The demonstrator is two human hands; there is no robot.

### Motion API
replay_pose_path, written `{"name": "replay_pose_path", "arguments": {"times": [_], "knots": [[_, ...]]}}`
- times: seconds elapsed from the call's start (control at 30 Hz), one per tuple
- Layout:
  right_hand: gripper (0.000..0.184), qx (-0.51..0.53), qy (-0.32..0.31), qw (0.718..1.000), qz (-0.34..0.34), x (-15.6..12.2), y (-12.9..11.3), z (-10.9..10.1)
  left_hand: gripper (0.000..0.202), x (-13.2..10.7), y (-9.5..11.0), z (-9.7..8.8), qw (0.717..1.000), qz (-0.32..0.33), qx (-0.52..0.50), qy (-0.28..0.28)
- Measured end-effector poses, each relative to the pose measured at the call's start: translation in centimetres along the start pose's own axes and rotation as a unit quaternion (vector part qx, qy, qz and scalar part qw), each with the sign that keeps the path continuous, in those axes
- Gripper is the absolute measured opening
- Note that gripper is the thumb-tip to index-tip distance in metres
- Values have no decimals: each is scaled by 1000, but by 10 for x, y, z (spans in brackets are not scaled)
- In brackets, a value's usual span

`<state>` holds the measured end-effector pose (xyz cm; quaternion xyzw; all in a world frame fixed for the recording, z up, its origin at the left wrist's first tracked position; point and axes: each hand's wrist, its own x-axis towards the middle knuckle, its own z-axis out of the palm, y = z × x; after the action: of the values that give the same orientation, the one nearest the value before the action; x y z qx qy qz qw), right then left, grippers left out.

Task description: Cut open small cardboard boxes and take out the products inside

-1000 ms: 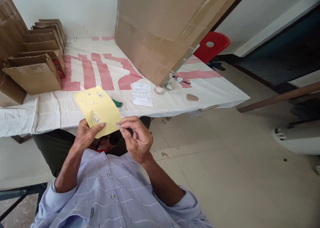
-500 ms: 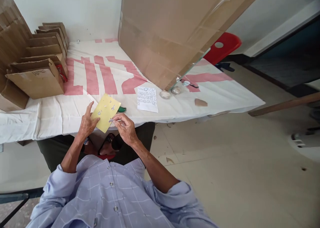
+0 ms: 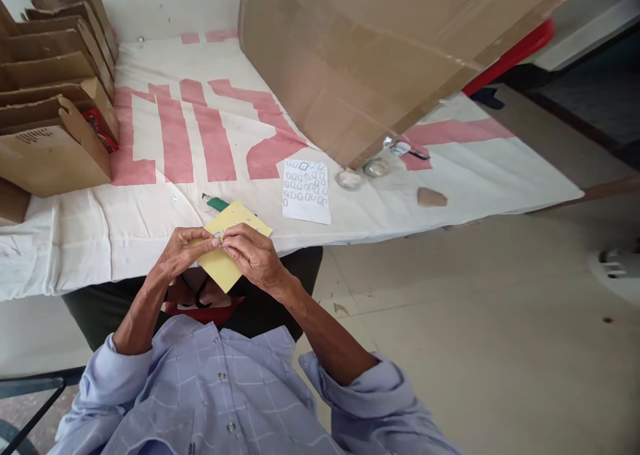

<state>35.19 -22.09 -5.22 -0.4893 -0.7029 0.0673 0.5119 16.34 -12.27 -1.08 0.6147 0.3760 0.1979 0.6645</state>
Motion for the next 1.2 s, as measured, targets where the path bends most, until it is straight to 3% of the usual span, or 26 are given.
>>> {"name": "replay_pose_path", "arguments": {"times": [0.4,0.67,0.9,1.03,1.2], "knots": [[10,68,19,996,46,-3,10,0,34,11,8,9,997,-67,-46,0],[15,60,5,995,84,-1,4,1,33,9,5,14,993,-100,-66,18],[12,78,29,993,82,0,-2,4,30,12,3,15,989,-128,-66,33],[4,112,54,974,191,1,-9,1,33,11,5,20,992,-58,-65,87],[26,181,33,932,312,5,-21,-2,31,2,4,31,983,101,-3,155]]}}
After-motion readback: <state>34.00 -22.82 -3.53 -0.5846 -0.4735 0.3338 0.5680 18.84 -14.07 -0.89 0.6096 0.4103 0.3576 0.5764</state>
